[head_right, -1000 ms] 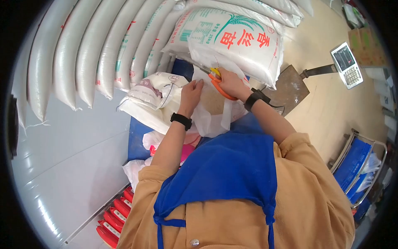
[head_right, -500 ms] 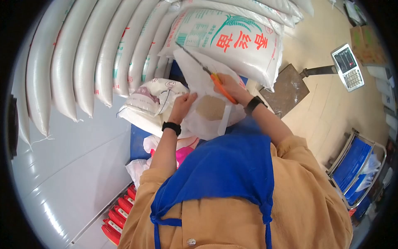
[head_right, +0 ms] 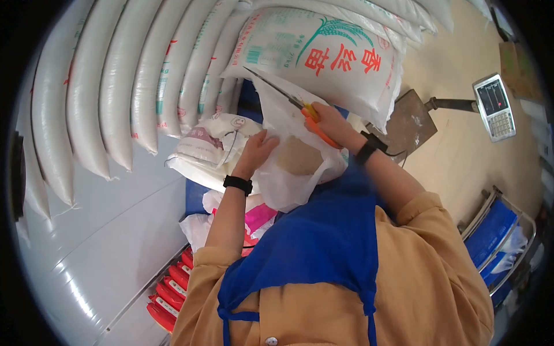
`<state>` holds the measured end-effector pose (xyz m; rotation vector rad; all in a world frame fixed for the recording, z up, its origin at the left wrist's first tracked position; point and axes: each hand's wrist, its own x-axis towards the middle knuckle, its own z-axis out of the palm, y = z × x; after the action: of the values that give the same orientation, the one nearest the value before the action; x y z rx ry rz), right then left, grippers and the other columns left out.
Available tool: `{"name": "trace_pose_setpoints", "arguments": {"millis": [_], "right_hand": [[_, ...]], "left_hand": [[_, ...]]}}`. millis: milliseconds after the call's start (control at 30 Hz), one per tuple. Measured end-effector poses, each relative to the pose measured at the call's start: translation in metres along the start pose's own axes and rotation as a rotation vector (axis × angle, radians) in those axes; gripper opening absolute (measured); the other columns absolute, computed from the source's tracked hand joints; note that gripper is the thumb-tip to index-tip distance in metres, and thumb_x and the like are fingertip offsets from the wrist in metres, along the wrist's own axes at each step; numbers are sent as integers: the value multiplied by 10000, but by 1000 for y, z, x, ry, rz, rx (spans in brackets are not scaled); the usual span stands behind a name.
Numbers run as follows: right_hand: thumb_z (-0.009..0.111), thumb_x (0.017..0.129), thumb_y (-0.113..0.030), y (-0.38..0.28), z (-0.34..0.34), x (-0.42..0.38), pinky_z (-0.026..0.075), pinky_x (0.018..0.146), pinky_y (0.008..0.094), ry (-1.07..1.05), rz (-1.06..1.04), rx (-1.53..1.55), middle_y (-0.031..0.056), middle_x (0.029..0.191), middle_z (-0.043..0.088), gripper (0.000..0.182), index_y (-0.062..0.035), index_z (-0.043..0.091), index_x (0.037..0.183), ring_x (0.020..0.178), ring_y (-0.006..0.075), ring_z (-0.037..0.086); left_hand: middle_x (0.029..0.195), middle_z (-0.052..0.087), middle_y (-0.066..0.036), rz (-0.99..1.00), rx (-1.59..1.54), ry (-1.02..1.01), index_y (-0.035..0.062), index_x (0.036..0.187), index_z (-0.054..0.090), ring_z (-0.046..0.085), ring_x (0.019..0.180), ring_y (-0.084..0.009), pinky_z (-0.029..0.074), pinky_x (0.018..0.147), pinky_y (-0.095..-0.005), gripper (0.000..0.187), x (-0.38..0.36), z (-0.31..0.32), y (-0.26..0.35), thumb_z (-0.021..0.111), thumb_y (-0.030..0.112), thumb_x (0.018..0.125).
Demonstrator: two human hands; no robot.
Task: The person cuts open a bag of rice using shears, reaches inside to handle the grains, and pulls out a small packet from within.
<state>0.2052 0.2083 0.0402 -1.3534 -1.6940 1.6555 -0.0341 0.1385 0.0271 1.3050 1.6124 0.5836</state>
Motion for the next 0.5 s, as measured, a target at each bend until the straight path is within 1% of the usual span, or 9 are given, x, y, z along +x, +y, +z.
{"name": "trace_pose_setpoints", "arguments": {"millis": [100, 200, 300, 400, 433, 500], "right_hand": [[654, 792, -299, -27, -19, -32, 416, 624, 354, 102, 14, -139, 148, 738, 544, 338, -7, 510, 881, 661, 233, 502], [671, 798, -359, -57, -26, -81, 425, 615, 348, 130, -23, -95, 110, 740, 533, 391, -17, 525, 918, 661, 192, 502], [652, 828, -412, -50, -6, -127, 434, 616, 322, -19, -98, 3, 57, 739, 516, 422, -25, 528, 944, 673, 148, 496], [592, 891, -366, -30, 36, -158, 390, 617, 226, -110, -59, 16, -32, 793, 455, 310, -77, 483, 921, 707, 71, 449], [566, 901, -399, -24, 47, -164, 380, 601, 223, -162, 82, 89, -35, 776, 439, 324, -89, 472, 906, 689, 66, 433], [514, 921, -467, -11, 66, -173, 361, 568, 215, -254, 371, 250, -41, 744, 407, 362, -113, 449, 876, 653, 55, 402]], "left_hand": [[743, 634, -192, -20, 2, -17, -62, 857, 595, 601, 656, -193, 453, 633, -333, 410, 2, 7, 16, 669, 337, 802], [779, 660, -139, -167, -109, 4, -57, 951, 618, 604, 672, -167, 460, 631, -310, 397, 3, 11, 23, 664, 315, 819], [805, 667, -65, -172, -345, -16, -59, 985, 635, 608, 697, -139, 463, 629, -282, 371, 2, 10, 13, 645, 285, 848], [828, 657, -32, -252, -665, -53, -54, 955, 653, 588, 701, -110, 455, 621, -258, 328, -8, 9, 6, 619, 262, 875], [836, 653, -34, -219, -695, -38, -40, 943, 661, 568, 708, -99, 446, 641, -251, 316, -10, 10, 3, 609, 265, 880], [840, 647, -35, -146, -649, -9, -42, 953, 656, 557, 723, -93, 442, 658, -248, 324, -10, 13, -3, 604, 269, 882]]}}
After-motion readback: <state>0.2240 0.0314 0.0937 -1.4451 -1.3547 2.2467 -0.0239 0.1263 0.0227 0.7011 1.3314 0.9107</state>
